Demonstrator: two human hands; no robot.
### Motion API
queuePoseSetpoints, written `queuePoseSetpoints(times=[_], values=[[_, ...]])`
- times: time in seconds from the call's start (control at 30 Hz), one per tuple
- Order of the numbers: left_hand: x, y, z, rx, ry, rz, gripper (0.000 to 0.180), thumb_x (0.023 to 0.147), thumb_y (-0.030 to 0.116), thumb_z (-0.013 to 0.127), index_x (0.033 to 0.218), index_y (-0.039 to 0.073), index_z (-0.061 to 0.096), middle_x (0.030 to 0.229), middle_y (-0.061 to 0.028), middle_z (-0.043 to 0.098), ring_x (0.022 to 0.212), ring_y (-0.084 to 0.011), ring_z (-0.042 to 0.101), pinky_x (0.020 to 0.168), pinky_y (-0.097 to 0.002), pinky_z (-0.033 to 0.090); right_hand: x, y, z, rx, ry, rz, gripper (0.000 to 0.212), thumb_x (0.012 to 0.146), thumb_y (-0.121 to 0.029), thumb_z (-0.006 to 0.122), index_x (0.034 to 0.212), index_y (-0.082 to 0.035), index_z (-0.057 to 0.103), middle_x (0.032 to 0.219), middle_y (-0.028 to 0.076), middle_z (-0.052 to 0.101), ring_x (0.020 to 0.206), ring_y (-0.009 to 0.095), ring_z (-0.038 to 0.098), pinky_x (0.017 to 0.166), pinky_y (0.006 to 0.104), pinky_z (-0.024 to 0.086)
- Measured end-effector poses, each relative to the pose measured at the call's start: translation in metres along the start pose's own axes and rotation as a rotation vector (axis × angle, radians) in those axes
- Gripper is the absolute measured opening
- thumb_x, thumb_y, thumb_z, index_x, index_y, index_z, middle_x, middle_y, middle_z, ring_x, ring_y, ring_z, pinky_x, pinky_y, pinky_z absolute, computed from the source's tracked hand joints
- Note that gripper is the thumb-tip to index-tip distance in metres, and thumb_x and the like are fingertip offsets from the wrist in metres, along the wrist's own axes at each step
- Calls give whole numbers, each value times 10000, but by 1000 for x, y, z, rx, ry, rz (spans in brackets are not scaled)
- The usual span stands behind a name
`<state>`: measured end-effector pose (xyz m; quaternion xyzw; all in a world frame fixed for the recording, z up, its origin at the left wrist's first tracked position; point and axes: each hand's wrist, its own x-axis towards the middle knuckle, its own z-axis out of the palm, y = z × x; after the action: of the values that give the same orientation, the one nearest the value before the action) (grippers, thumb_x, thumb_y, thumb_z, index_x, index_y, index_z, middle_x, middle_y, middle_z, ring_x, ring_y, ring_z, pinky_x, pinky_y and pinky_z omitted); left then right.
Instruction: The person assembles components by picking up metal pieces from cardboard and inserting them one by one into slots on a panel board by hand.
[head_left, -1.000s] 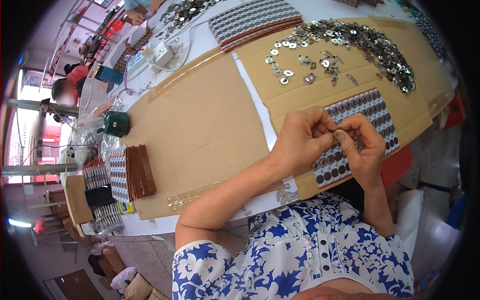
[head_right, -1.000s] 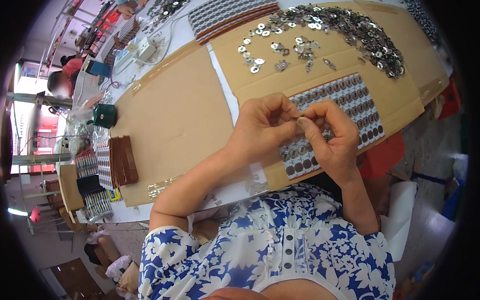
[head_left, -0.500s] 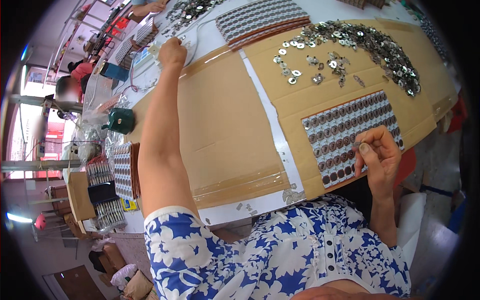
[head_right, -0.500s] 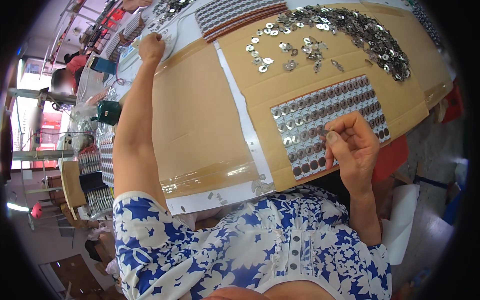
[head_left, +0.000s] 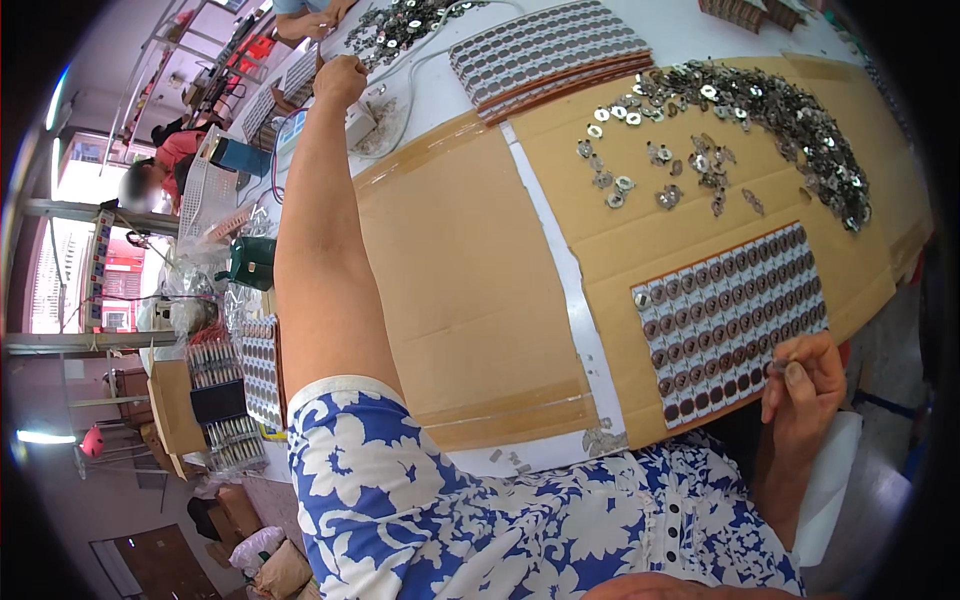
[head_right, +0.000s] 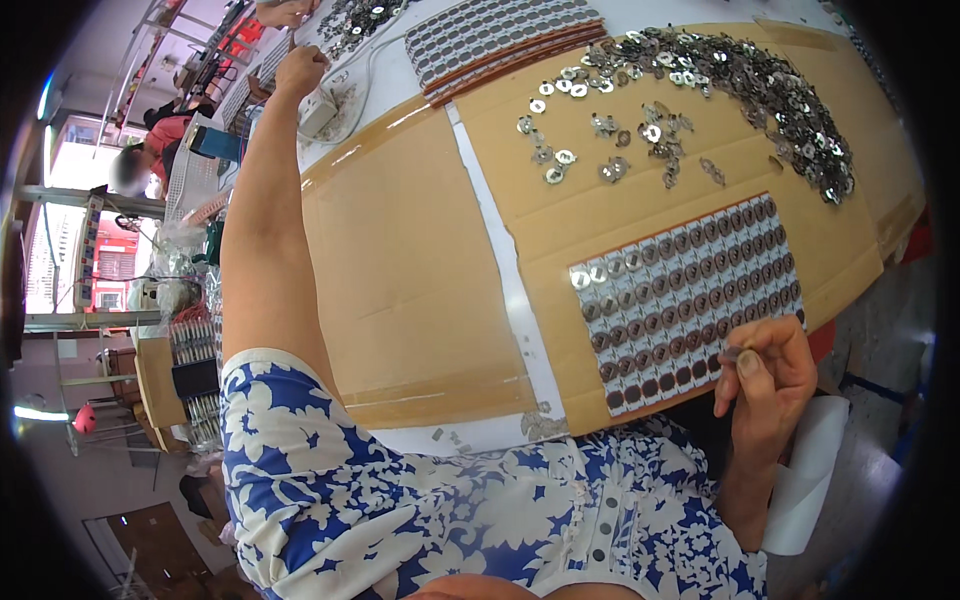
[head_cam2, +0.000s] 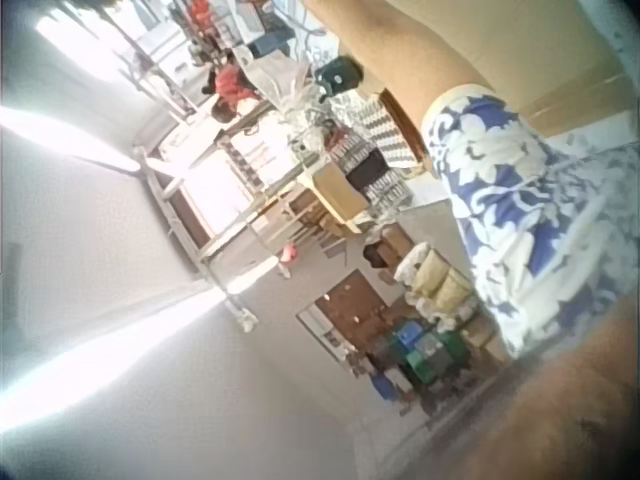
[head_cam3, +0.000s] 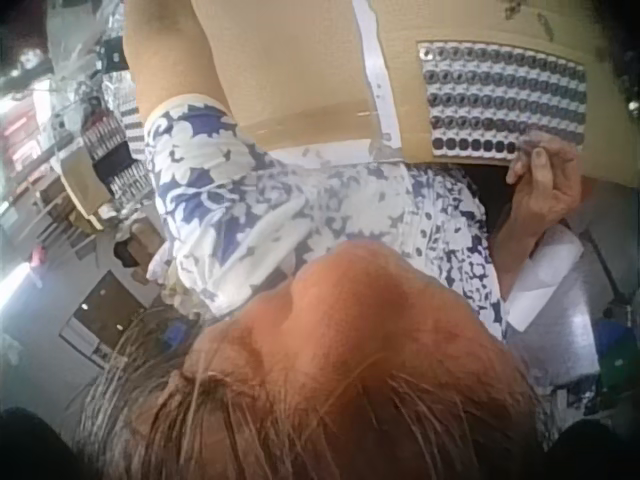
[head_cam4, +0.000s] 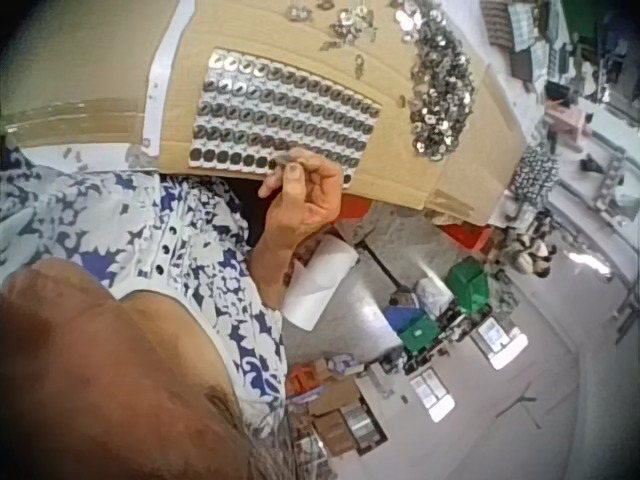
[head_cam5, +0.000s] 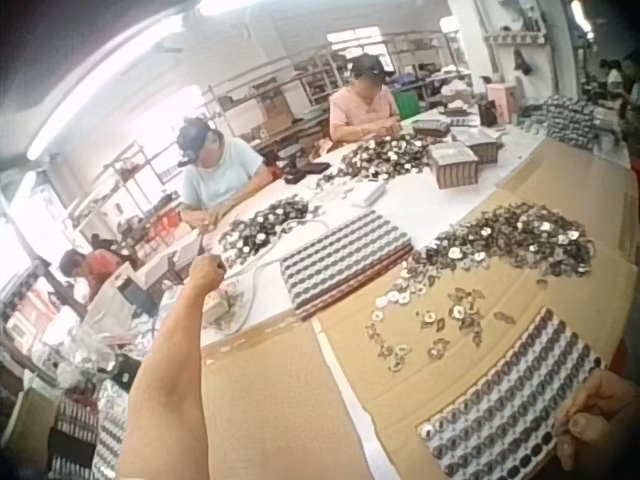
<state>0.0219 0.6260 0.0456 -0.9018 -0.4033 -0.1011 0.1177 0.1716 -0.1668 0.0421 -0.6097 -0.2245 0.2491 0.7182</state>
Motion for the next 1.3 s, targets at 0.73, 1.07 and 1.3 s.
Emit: queuePoseSetpoints(times=[0.73,1.07,1.3], values=[[-13,55,-1,128,-317,476,202,807,156,757,954,85,877,932,-203,821,905,-392,802,852,-483,634,9,-7,15,32,-8,7,102,1042,-57,610,1093,5,548,1010,144,649,601,60,536,455,213,468],[-33,47,-39,11,-265,325,285,882,149,704,1118,126,862,1168,-186,826,1102,-405,780,943,-503,623,0,-4,13,73,-44,-11,105,1048,-51,609,1107,5,543,985,137,650,587,54,523,450,219,472],[-57,40,-23,-13,-423,350,408,886,76,654,1240,110,854,1196,-232,817,1125,-415,778,1005,-491,612,-11,-6,15,66,-95,19,113,1059,-56,622,1122,5,551,967,131,661,571,46,520,455,212,477]])
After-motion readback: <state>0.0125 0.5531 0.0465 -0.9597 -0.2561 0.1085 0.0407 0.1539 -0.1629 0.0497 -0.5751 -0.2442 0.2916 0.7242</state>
